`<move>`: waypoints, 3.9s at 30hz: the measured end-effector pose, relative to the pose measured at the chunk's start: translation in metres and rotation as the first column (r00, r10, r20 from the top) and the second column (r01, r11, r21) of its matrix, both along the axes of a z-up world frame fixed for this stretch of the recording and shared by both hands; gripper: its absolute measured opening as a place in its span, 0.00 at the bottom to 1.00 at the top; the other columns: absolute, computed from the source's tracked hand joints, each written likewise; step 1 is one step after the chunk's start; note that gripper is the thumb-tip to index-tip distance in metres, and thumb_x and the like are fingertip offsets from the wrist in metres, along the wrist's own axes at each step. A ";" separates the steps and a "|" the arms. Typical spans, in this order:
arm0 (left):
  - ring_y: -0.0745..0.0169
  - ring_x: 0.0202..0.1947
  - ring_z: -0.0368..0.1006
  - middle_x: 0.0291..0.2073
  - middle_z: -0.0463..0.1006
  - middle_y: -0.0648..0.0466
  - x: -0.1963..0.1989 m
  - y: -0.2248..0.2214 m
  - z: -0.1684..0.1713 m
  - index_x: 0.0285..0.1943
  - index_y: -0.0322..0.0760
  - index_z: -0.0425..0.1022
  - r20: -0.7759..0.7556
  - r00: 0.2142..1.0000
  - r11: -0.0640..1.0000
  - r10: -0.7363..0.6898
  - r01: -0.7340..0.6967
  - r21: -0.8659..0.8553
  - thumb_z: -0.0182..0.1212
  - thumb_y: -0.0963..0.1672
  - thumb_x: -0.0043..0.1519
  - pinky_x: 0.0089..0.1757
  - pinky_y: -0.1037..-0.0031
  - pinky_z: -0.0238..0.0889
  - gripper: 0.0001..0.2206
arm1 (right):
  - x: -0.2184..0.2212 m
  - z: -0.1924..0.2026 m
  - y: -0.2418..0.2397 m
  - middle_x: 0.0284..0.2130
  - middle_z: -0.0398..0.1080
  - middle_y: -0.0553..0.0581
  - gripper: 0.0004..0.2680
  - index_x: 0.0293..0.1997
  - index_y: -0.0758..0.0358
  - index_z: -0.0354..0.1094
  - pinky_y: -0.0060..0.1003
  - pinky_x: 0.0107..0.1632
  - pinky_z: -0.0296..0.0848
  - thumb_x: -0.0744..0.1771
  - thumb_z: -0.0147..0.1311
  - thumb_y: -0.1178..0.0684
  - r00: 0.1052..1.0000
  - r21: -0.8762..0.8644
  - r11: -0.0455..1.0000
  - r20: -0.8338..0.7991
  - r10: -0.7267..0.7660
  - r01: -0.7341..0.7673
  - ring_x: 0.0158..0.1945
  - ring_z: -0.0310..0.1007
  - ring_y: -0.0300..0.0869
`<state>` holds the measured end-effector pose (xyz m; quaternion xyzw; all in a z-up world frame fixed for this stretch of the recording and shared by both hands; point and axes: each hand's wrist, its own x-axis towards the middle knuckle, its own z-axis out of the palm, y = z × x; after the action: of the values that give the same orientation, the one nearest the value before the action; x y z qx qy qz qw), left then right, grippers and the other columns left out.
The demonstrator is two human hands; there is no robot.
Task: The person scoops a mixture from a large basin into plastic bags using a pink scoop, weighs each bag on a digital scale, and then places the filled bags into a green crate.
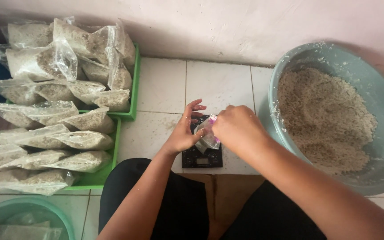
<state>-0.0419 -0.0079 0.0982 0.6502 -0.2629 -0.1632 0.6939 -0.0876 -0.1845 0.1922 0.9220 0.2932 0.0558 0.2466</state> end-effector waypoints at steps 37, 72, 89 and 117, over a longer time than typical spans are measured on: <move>0.33 0.58 0.65 0.56 0.68 0.34 0.003 0.001 -0.015 0.72 0.35 0.50 -0.059 0.997 0.996 0.055 -0.050 0.069 0.40 0.52 0.70 0.57 0.47 0.58 0.25 | -0.097 -0.089 -0.080 0.20 0.72 0.64 0.04 0.41 0.67 0.75 0.44 0.34 0.74 0.67 0.56 0.58 0.783 0.935 0.003 -0.296 -0.547 0.355 0.30 0.77 0.53; 0.60 0.38 0.70 0.44 0.76 0.48 -0.015 0.023 -0.017 0.59 0.39 0.65 -0.011 0.900 0.899 0.437 -0.436 0.048 0.41 0.48 0.72 0.41 0.74 0.67 0.14 | -0.102 -0.101 -0.087 0.29 0.75 0.66 0.06 0.43 0.67 0.75 0.46 0.36 0.75 0.67 0.57 0.55 0.759 0.912 0.133 -0.235 -0.607 0.388 0.35 0.76 0.57; 0.42 0.50 0.70 0.60 0.67 0.41 0.035 0.009 -0.089 0.65 0.40 0.63 -0.158 0.785 0.796 0.599 -0.562 0.227 0.37 0.55 0.72 0.48 0.58 0.68 0.22 | -0.096 -0.008 -0.255 0.31 0.76 0.56 0.10 0.44 0.52 0.77 0.49 0.42 0.76 0.67 0.50 0.43 0.383 0.651 0.260 -0.053 -0.922 0.713 0.38 0.78 0.54; 0.41 0.54 0.71 0.54 0.76 0.42 -0.005 0.012 -0.018 0.65 0.39 0.65 -0.048 0.969 0.959 0.241 -0.230 0.165 0.28 0.53 0.72 0.53 0.55 0.63 0.24 | -0.062 -0.005 -0.017 0.29 0.75 0.53 0.04 0.40 0.52 0.75 0.44 0.34 0.75 0.65 0.56 0.50 0.916 0.798 0.529 -0.071 -0.396 0.290 0.34 0.77 0.49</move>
<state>-0.0472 0.0039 0.0802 0.7242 -0.1463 -0.1216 0.6628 -0.1500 -0.2013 0.1876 0.9680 0.0351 0.1851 -0.1657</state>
